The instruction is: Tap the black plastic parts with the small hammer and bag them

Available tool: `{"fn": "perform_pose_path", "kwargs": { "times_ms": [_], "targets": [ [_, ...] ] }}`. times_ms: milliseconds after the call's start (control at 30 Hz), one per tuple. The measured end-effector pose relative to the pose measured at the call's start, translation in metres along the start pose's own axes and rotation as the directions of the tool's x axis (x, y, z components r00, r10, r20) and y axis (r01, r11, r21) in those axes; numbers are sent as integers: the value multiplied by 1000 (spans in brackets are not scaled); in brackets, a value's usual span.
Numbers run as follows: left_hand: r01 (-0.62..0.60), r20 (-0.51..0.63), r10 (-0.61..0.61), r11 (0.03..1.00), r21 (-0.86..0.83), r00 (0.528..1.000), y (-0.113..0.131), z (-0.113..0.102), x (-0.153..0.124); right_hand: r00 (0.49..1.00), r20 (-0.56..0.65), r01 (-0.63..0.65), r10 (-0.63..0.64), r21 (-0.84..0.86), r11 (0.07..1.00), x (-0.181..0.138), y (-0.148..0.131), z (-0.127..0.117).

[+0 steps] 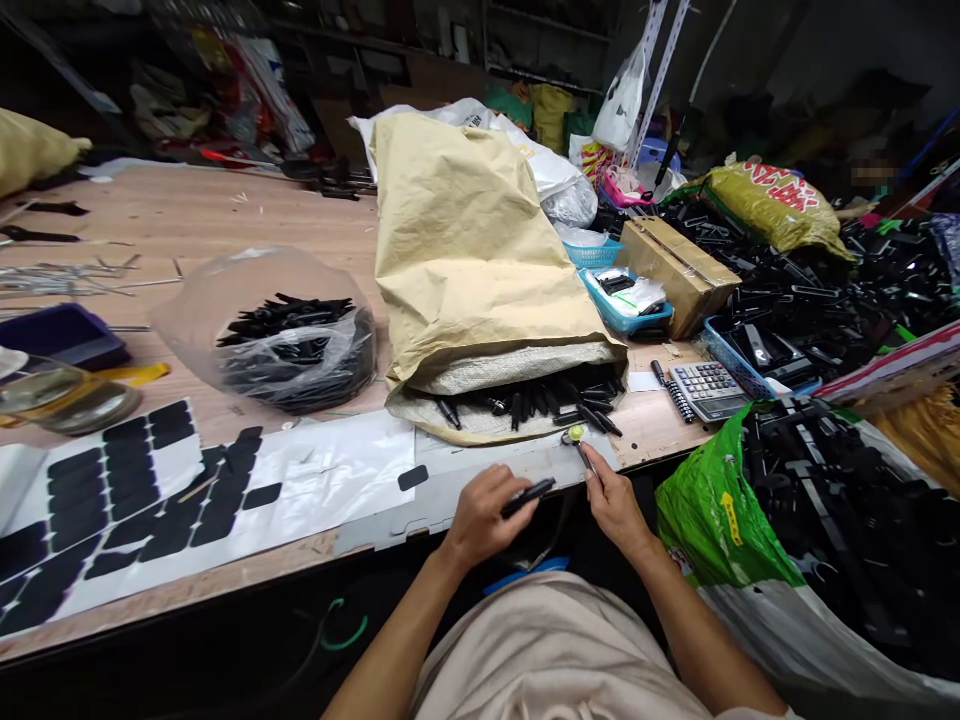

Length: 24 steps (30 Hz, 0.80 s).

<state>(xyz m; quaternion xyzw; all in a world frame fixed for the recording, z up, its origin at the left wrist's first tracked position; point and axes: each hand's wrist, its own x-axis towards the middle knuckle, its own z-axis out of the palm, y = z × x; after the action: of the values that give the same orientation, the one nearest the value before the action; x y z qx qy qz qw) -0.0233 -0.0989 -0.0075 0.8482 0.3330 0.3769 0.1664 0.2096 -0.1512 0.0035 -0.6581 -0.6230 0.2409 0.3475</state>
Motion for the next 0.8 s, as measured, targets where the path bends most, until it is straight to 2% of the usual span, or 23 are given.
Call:
{"fn": "perform_pose_path", "kwargs": {
  "times_ms": [67,133,233,300,367,400,467,500,567,600,667,800],
  "targets": [
    [-71,58,69,997,40,996,12,7,-22,1000,-13,27,-28,-6,1000,-1,1,3],
    [-77,133,64,993,89,989,20,17,-43,999,-18,42,-42,-18,999,-1,3,5],
    [60,254,-92,990,131,963,23,30,-63,998,-26,63,-64,-24,998,-2,6,7],
    [165,321,-196,979,121,927,25,32,-63,996,-28,84,-84,-18,996,-2,7,7],
    [240,315,-255,967,86,914,28,30,-51,994,-28,101,-101,-12,995,-2,7,7],
    [269,273,-278,960,71,921,30,28,-40,994,-31,105,-106,-13,994,-2,7,7],
    [339,114,-347,937,80,931,30,21,-13,993,-39,108,-109,-18,994,-1,6,8],
    [383,17,-387,918,104,922,28,18,4,993,-44,108,-109,-21,994,-1,6,8],
    [485,-151,-464,858,170,873,19,12,38,993,-51,106,-107,-26,994,-1,5,8],
    [532,-199,-498,823,198,844,12,10,54,993,-51,105,-106,-28,994,-2,5,8],
    [613,-235,-567,753,239,789,-3,8,80,994,-44,99,-101,-30,995,-2,6,8],
    [692,-181,-670,673,261,720,-27,10,107,996,-33,87,-88,-27,996,-2,7,10]
  ]
}}
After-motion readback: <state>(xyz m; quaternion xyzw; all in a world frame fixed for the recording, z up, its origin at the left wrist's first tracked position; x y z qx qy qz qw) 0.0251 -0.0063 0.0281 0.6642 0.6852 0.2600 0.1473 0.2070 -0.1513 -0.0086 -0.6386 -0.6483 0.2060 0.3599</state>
